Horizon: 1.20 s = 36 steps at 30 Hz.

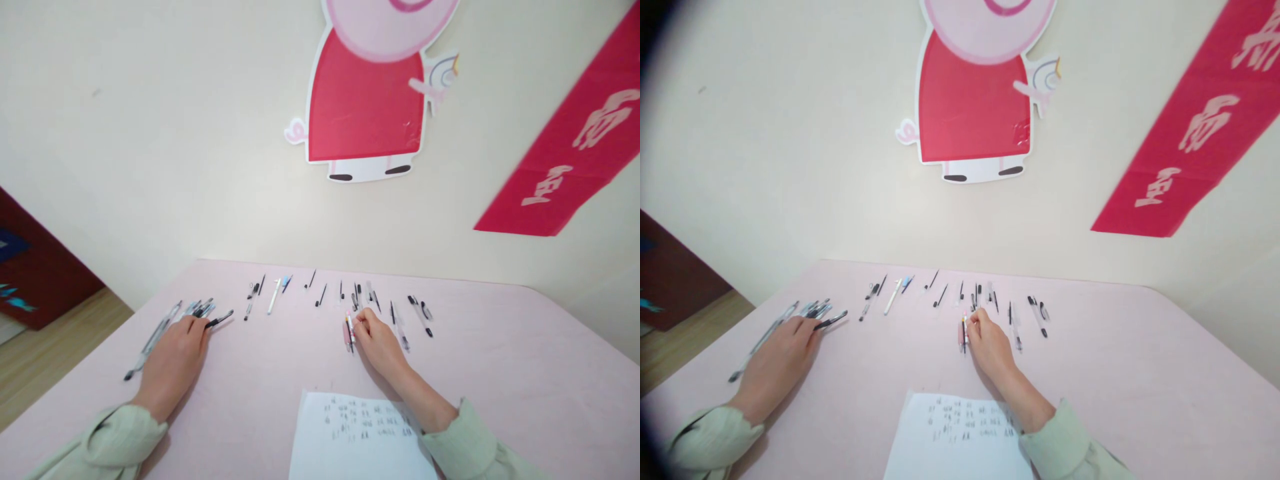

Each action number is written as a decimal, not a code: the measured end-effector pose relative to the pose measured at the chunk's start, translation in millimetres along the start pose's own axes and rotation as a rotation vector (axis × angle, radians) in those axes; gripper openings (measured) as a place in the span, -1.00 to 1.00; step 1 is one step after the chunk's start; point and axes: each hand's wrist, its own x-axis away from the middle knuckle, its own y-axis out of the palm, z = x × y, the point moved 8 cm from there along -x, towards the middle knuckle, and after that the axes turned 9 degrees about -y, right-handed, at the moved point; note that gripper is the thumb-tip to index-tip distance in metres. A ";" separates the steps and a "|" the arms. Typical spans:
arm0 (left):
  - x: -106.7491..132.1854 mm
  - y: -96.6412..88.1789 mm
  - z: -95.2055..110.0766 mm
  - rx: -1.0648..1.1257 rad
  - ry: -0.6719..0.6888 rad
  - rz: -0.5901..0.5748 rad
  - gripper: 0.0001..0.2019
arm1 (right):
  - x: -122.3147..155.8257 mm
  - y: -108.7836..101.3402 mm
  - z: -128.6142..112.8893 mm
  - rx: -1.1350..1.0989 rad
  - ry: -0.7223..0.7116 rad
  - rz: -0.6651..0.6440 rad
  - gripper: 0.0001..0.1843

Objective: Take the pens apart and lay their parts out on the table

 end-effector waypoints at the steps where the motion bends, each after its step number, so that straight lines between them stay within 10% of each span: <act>1: 0.5 -6.5 7.0 0.050 -0.001 0.010 -0.67 | 0.8 -1.9 -3.5 -0.001 -0.006 0.011 -0.83; 12: 24.2 11.9 208.1 0.582 0.254 -0.399 -0.77 | 11.5 10.6 -36.0 -0.324 -0.180 0.001 -0.68; 36: 40.3 9.8 206.3 0.688 0.290 -0.498 -0.69 | 24.9 12.5 -69.3 -0.213 -0.463 -0.046 -0.60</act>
